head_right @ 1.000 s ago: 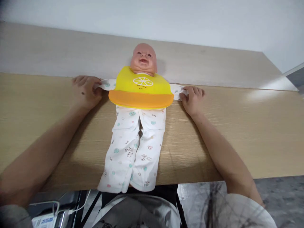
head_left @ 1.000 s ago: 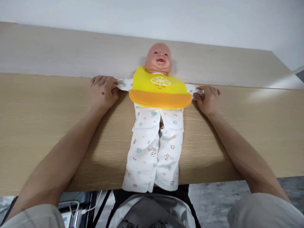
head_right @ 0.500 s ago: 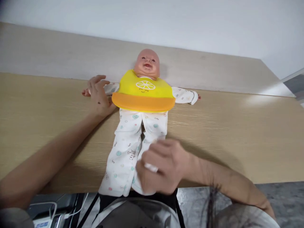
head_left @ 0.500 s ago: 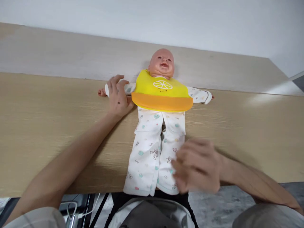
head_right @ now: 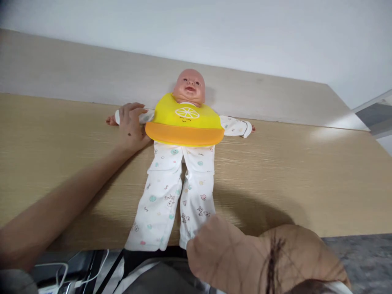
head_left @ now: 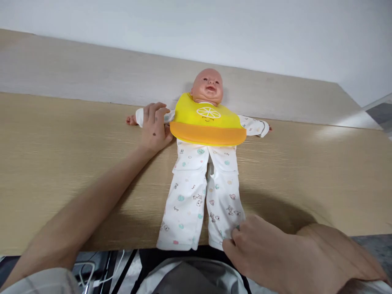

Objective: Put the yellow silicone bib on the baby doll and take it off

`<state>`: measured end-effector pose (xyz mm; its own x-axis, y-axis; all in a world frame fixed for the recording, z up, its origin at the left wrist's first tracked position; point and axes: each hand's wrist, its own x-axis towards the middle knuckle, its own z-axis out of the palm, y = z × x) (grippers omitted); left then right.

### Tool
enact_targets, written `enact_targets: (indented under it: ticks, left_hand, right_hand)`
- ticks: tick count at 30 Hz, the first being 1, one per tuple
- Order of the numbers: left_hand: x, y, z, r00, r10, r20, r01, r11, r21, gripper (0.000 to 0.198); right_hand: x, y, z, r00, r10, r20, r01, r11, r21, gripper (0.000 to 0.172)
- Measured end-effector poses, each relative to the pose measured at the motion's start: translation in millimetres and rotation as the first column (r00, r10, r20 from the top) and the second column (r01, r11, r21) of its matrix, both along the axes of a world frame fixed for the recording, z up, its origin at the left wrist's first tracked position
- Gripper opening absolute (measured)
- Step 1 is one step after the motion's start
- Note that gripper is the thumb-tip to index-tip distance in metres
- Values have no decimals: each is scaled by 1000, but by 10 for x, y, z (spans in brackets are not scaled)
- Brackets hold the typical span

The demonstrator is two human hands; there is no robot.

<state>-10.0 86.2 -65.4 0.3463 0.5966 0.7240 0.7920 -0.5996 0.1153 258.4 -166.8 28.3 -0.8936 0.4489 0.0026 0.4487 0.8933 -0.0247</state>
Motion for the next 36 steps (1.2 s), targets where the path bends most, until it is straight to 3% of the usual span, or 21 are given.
enact_targets:
  ticks: [6, 10, 22, 28, 32, 36]
  left_hand:
    - [-11, 28, -19, 1000, -28, -10, 28, 999, -24, 37]
    - [-12, 26, -15, 999, -42, -14, 42, 999, 6, 36]
    - [-8, 31, -26, 997, -21, 76, 29, 993, -110, 32]
    - [-22, 50, -41, 997, -24, 72, 32, 993, -114, 32]
    - [-23, 46, -29, 996, -43, 78, 53, 991, -127, 30]
    - [-14, 35, -5, 996, -39, 78, 52, 983, -174, 30]
  right_hand:
    - [-100, 40, -31, 999, -22, -42, 25, 997, 72, 4]
    - [-225, 100, -92, 994, -53, -100, 69, 984, 165, 18]
    - [-207, 79, -72, 994, -96, -58, 106, 971, 213, 15]
    - [-160, 94, -104, 996, -86, -3, 85, 974, 211, 6]
    - [-163, 159, -67, 986, -32, 164, 11, 992, 125, 19]
    - [-192, 214, 20, 975, 34, 221, -43, 998, 36, 24]
